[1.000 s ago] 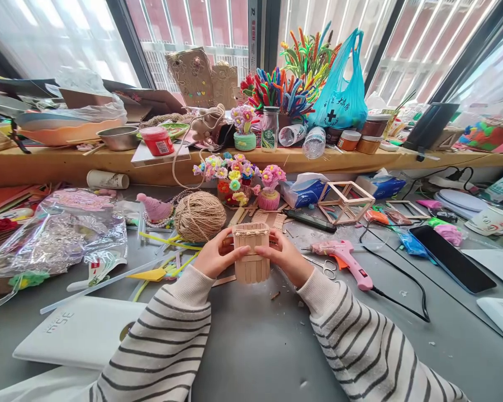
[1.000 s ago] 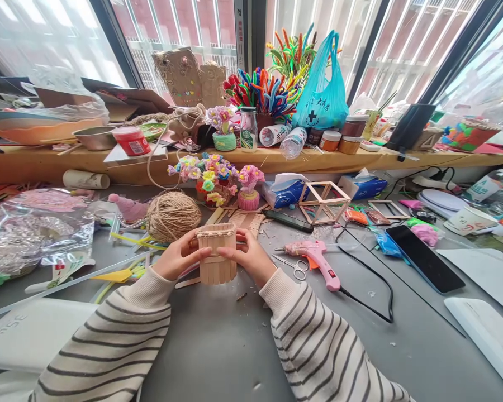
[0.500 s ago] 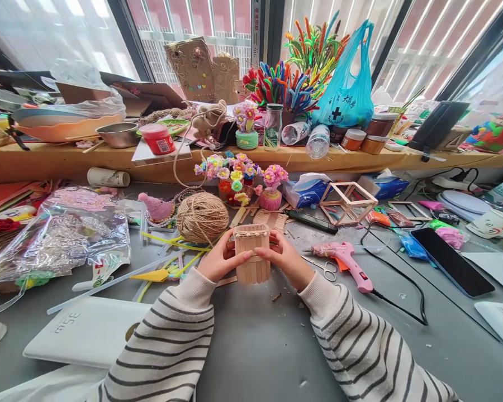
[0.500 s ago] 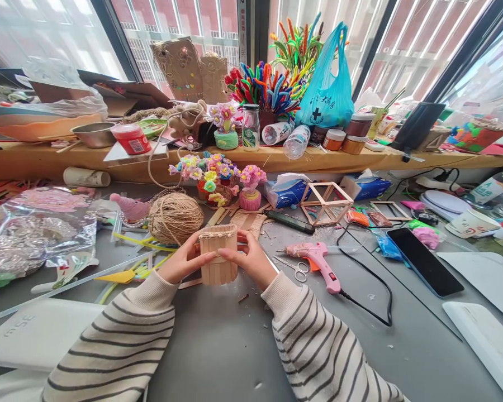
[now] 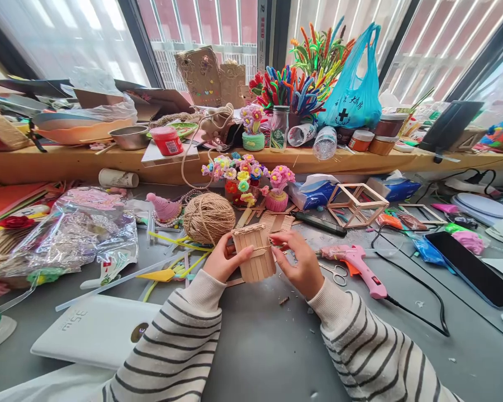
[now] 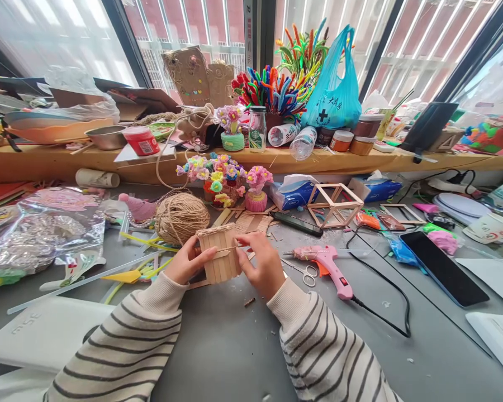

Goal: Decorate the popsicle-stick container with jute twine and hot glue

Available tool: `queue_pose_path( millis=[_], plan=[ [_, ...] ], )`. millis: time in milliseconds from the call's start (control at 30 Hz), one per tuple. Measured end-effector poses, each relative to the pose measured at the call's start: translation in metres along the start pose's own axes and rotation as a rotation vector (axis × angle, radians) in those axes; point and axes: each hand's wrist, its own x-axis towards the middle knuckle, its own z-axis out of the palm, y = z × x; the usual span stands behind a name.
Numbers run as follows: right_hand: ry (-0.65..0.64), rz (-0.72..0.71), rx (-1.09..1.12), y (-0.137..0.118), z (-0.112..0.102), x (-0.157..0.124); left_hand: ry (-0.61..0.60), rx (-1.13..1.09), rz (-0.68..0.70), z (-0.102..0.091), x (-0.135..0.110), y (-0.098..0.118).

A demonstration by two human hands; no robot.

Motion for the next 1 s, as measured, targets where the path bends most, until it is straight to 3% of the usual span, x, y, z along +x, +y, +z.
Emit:
queue_pose_path(
  millis=[367, 733, 1000],
  plan=[
    [0.027, -0.191, -0.226, -0.004, 0.003, -0.006, 0.066, -0.009, -0.009, 0.000, -0.001, -0.001],
    [0.083, -0.232, -0.321, -0.012, 0.004, -0.007, 0.106, -0.055, -0.073, 0.005, -0.011, 0.011],
    [0.134, -0.207, -0.355, -0.016, 0.008, -0.009, 0.119, -0.060, -0.024, 0.005, -0.010, 0.006]
  ],
)
